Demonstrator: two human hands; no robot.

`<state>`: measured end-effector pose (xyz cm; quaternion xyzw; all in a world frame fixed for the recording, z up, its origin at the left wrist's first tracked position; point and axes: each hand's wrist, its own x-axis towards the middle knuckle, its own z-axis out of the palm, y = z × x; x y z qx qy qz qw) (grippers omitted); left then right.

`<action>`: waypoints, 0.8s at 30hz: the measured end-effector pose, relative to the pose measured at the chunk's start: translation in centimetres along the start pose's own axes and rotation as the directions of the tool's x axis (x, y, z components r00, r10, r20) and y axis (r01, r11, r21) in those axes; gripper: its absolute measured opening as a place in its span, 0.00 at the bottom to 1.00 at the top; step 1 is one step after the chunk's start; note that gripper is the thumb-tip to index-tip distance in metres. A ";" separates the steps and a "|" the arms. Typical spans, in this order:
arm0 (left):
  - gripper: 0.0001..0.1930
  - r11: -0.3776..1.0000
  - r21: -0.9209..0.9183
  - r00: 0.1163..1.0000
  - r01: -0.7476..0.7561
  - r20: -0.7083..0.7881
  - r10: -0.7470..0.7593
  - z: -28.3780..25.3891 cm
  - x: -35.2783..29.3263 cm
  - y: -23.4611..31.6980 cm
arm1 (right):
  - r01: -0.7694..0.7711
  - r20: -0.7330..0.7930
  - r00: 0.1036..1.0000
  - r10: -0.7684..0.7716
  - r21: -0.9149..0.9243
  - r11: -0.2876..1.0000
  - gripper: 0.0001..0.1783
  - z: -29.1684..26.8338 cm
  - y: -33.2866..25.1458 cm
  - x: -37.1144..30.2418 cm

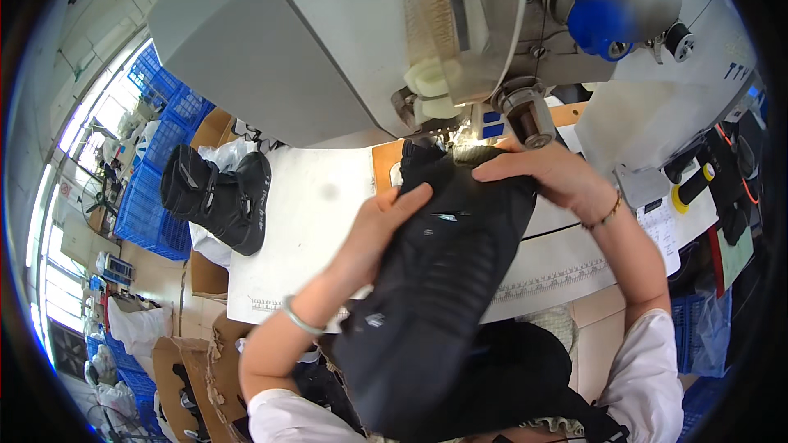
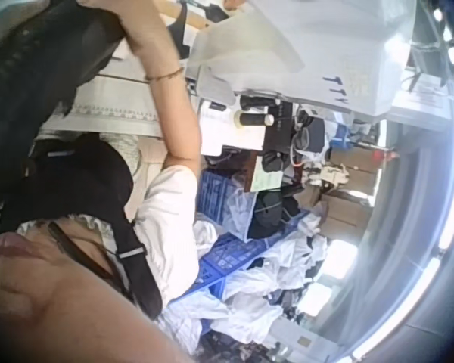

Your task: The person retrieves a boot upper piece from a bin, aligns the material sections by hand, and stitches them together using a sewing machine.

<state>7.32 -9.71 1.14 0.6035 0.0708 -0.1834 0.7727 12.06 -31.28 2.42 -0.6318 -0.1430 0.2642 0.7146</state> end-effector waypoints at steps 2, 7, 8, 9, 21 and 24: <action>0.16 0.994 -0.035 0.994 -0.105 -0.021 0.105 0.4 -0.3 -1.4 | 0.011 0.057 0.998 -0.008 -0.049 0.999 0.14 -0.9 0.4 0.1; 0.15 0.972 0.096 0.972 -0.216 -0.069 0.223 0.9 -0.5 -1.5 | 0.053 0.061 0.997 -0.052 -0.012 0.999 0.14 -1.8 2.1 0.5; 0.15 0.956 0.161 0.962 -0.246 -0.076 0.261 0.7 -0.5 -1.6 | 0.060 0.068 0.996 -0.060 0.001 0.998 0.14 -1.7 2.0 0.4; 0.15 0.952 0.181 0.962 -0.245 -0.076 0.262 0.8 -0.6 -1.5 | 0.050 0.081 0.996 -0.049 -0.019 0.999 0.13 -1.7 1.8 0.4; 0.19 0.968 0.199 0.988 -0.151 0.013 0.151 -0.6 0.3 -0.9 | -0.074 0.105 0.993 0.060 0.133 0.988 0.19 -2.5 1.6 -0.4; 0.23 0.843 0.458 0.958 -0.282 0.088 0.273 -1.1 0.4 -0.3 | 0.000 0.290 0.956 -0.055 0.188 0.982 0.22 -2.8 2.8 -0.1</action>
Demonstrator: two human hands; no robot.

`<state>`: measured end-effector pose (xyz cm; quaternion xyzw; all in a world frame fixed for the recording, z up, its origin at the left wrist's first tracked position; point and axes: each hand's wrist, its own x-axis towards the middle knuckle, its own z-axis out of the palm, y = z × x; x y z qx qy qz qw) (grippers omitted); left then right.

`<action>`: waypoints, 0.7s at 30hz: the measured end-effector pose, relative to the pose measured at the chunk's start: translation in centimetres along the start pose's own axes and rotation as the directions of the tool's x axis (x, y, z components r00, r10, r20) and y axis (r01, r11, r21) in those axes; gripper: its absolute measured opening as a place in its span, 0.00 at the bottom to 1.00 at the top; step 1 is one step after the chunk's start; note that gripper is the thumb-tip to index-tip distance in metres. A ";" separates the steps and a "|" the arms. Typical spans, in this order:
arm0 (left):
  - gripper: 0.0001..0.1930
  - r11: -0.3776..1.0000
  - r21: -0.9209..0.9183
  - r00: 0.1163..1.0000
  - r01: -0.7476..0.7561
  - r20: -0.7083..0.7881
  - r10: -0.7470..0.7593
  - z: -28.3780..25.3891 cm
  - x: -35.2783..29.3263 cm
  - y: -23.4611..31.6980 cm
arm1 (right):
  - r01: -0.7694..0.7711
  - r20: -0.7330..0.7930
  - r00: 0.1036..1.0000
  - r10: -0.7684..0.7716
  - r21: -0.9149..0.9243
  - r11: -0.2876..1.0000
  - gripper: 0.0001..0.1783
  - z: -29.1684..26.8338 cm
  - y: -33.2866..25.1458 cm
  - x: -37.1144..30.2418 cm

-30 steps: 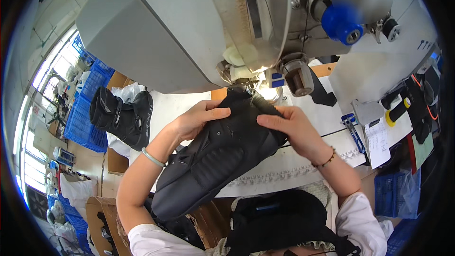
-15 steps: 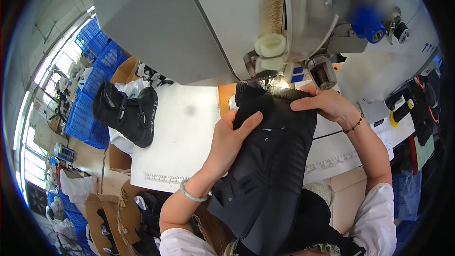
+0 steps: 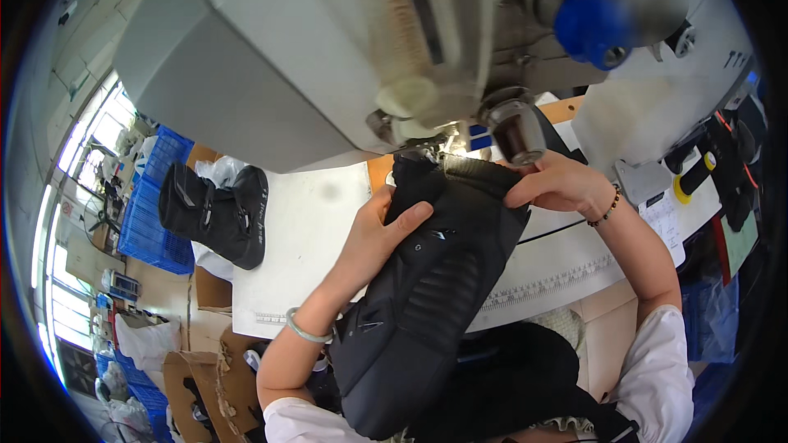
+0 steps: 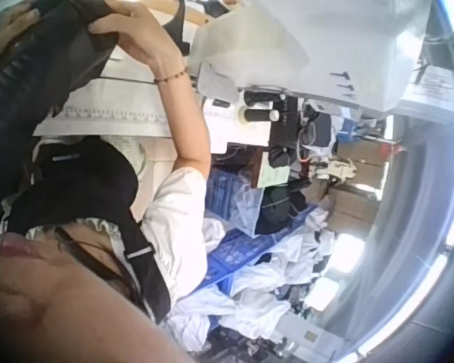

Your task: The person retrieves a boot upper piece from a bin, aligns the material sections by hand, and stitches them together using a sewing machine.

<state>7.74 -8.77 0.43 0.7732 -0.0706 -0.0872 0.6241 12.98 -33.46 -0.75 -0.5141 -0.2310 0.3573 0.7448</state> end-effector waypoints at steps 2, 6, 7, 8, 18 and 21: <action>0.25 0.987 0.148 0.998 0.057 0.018 -0.060 -0.3 -0.6 1.5 | 0.033 0.040 0.999 -0.033 0.006 0.999 0.23 0.4 -0.1 -0.1; 0.22 0.386 0.907 0.886 -0.169 -0.032 0.462 1.3 -3.9 6.9 | 0.102 0.050 0.994 -0.099 -0.047 0.994 0.21 -0.4 0.6 0.2; 0.22 0.432 0.816 0.888 -0.384 0.198 0.414 1.7 -4.6 8.2 | 0.117 0.054 0.992 -0.113 -0.071 0.991 0.20 -0.5 0.9 0.3; 0.22 0.489 0.668 0.827 -0.561 0.421 0.373 2.0 -4.8 9.2 | 0.131 0.056 0.990 -0.126 -0.095 0.987 0.19 -0.6 1.3 0.3; 0.23 0.559 0.702 0.882 -0.441 0.456 0.124 4.4 -5.2 8.6 | 0.210 0.090 0.972 -0.216 0.065 0.975 0.15 -0.7 3.4 0.8; 0.23 0.582 0.690 0.885 -0.431 0.449 0.124 4.2 -5.1 8.7 | 0.205 0.106 0.971 -0.214 0.084 0.975 0.16 -0.7 3.3 1.0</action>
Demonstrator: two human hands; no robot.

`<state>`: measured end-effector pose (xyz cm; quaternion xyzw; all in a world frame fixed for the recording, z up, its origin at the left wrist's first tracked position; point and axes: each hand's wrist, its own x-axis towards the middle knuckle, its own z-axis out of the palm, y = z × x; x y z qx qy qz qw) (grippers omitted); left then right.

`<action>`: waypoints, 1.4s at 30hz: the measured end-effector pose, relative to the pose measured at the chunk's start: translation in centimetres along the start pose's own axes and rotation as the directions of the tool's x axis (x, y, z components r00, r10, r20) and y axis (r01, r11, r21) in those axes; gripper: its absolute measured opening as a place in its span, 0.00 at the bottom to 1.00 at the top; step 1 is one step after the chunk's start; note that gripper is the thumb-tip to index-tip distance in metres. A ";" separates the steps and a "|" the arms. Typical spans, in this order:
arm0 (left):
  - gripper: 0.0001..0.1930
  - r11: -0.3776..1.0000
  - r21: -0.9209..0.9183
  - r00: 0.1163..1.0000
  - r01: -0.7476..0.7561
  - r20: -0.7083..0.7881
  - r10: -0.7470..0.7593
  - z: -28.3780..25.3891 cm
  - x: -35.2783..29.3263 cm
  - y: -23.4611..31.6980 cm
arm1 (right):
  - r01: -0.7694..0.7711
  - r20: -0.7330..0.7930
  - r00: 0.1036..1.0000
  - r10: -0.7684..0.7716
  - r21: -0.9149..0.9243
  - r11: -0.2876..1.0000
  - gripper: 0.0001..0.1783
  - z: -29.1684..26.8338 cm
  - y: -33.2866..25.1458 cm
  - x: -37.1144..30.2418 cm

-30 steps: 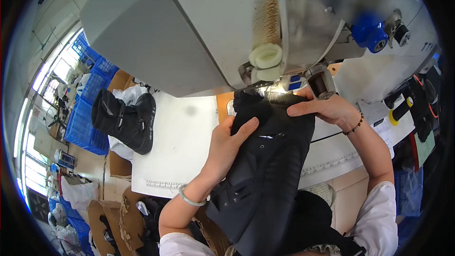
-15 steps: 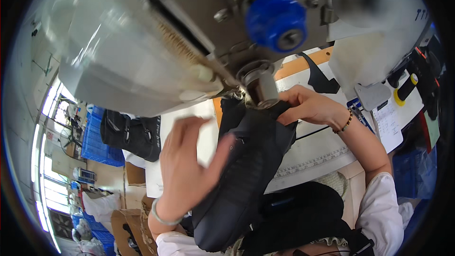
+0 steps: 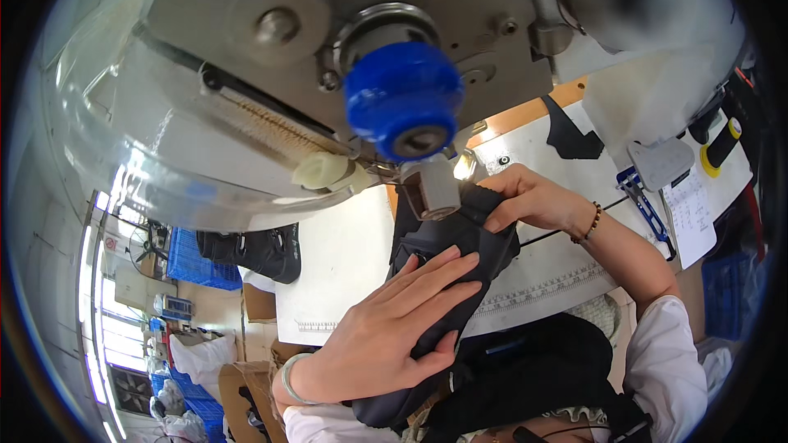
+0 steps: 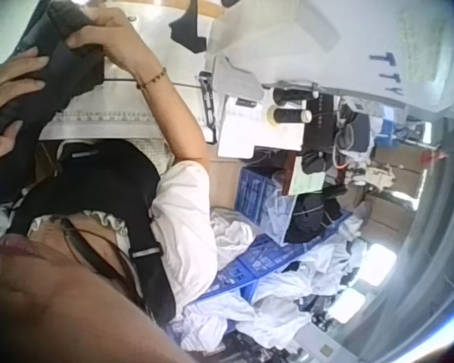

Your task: The person retrieves a boot upper piece from a bin, aligns the material sections by hand, and stitches them together using a sewing machine.

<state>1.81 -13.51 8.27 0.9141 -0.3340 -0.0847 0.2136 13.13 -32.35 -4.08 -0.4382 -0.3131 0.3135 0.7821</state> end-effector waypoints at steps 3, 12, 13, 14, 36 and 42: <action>0.23 1.000 -0.022 1.000 -0.014 -0.021 0.014 -0.1 -0.2 0.1 | -0.007 0.001 1.000 0.007 0.019 1.000 0.17 0.2 -0.2 0.1; 0.17 0.759 -0.606 0.819 0.239 -0.295 -0.493 1.5 0.7 -10.1 | 0.006 -0.074 0.997 -0.003 0.043 0.999 0.19 0.8 -0.2 -0.1; 0.19 0.602 -0.758 0.843 0.252 -0.133 -0.520 2.0 1.3 -10.4 | 0.022 -0.080 0.997 -0.018 0.057 0.998 0.18 1.1 -0.4 -0.1; 0.19 0.601 -0.760 0.841 0.247 -0.141 -0.523 2.3 1.8 -10.2 | 0.019 -0.073 0.997 -0.015 0.052 0.998 0.18 1.4 -0.4 0.0; 0.14 0.150 -0.988 0.760 -0.041 -0.128 -0.637 4.9 3.6 -7.9 | 0.144 -0.204 0.970 -0.130 0.055 0.988 0.18 -0.3 0.2 -0.2; 0.13 0.164 -0.985 0.761 -0.052 -0.145 -0.633 4.6 3.8 -8.0 | 0.151 -0.227 0.964 -0.140 0.032 0.988 0.18 -0.2 0.0 -0.2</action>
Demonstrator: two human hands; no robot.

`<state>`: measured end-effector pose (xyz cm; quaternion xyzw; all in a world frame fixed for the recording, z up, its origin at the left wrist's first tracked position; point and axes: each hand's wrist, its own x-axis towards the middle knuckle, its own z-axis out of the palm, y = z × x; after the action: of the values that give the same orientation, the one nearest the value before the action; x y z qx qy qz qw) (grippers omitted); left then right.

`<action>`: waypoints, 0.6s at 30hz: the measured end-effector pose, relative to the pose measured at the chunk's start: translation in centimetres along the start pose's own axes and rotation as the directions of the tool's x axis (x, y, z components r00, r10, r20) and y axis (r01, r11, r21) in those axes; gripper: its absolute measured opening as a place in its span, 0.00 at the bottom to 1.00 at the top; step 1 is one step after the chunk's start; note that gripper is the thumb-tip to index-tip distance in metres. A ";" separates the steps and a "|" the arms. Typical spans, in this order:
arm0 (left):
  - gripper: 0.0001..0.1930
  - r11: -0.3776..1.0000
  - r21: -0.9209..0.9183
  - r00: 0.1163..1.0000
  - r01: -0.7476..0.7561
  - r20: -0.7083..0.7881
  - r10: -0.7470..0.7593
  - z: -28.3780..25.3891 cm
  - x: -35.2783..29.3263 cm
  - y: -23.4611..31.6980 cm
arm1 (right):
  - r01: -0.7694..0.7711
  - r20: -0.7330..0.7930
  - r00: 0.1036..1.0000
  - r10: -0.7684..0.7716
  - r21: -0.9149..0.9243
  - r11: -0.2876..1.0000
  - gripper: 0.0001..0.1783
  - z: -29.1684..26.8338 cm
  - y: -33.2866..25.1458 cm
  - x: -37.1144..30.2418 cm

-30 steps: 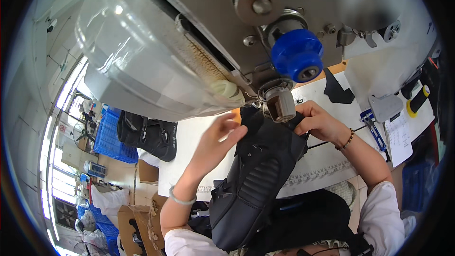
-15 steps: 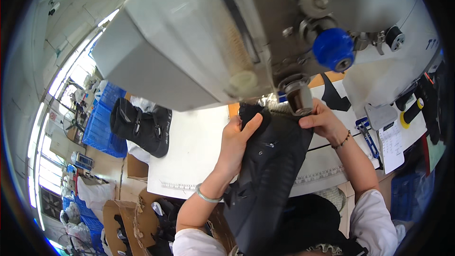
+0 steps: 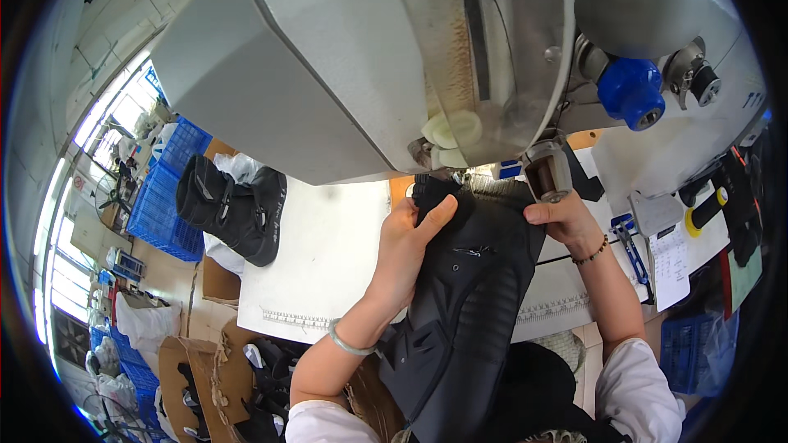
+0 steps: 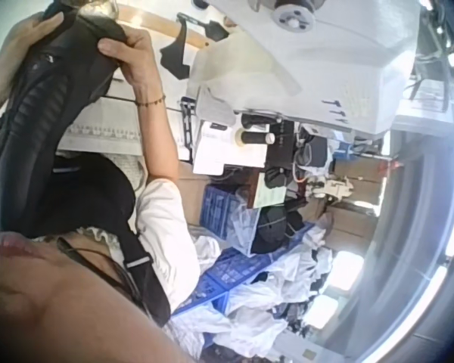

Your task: The person retrieves a boot upper piece from a bin, aligns the material sections by hand, and stitches them together using a sewing machine.

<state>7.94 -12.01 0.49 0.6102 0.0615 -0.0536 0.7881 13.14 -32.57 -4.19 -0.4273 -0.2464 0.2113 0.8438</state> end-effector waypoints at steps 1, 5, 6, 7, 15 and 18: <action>0.13 1.000 -0.007 1.000 -0.006 0.004 0.006 0.0 0.0 0.0 | 0.000 -0.007 1.000 0.000 -0.001 1.000 0.18 0.3 -0.2 -0.1; 0.13 0.999 0.042 0.999 0.023 -0.038 -0.022 -0.1 0.1 0.0 | 0.010 0.014 1.000 -0.010 -0.011 1.000 0.18 0.0 -0.1 0.0; 0.13 0.999 0.033 0.999 0.015 -0.033 -0.014 -0.1 0.1 0.0 | 0.003 0.019 1.000 -0.003 -0.012 1.000 0.18 0.0 -0.1 0.0; 0.13 1.000 0.024 1.000 0.007 -0.028 -0.006 -0.1 0.1 0.0 | 0.005 0.020 1.000 -0.004 -0.013 1.000 0.18 0.1 -0.1 0.1; 0.15 1.000 -0.017 0.999 0.026 -0.036 -0.027 0.1 0.3 0.5 | 0.008 -0.001 1.000 -0.008 0.045 0.999 0.18 -0.3 0.1 0.5; 0.16 0.999 -0.014 0.998 0.045 -0.031 -0.046 -0.2 0.6 0.5 | 0.005 -0.013 1.000 -0.004 0.057 0.998 0.18 -0.1 0.1 0.6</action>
<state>8.65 -11.73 0.79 0.6040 0.0879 -0.0616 0.7897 13.69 -32.25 -4.19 -0.4040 -0.2359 0.2135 0.8576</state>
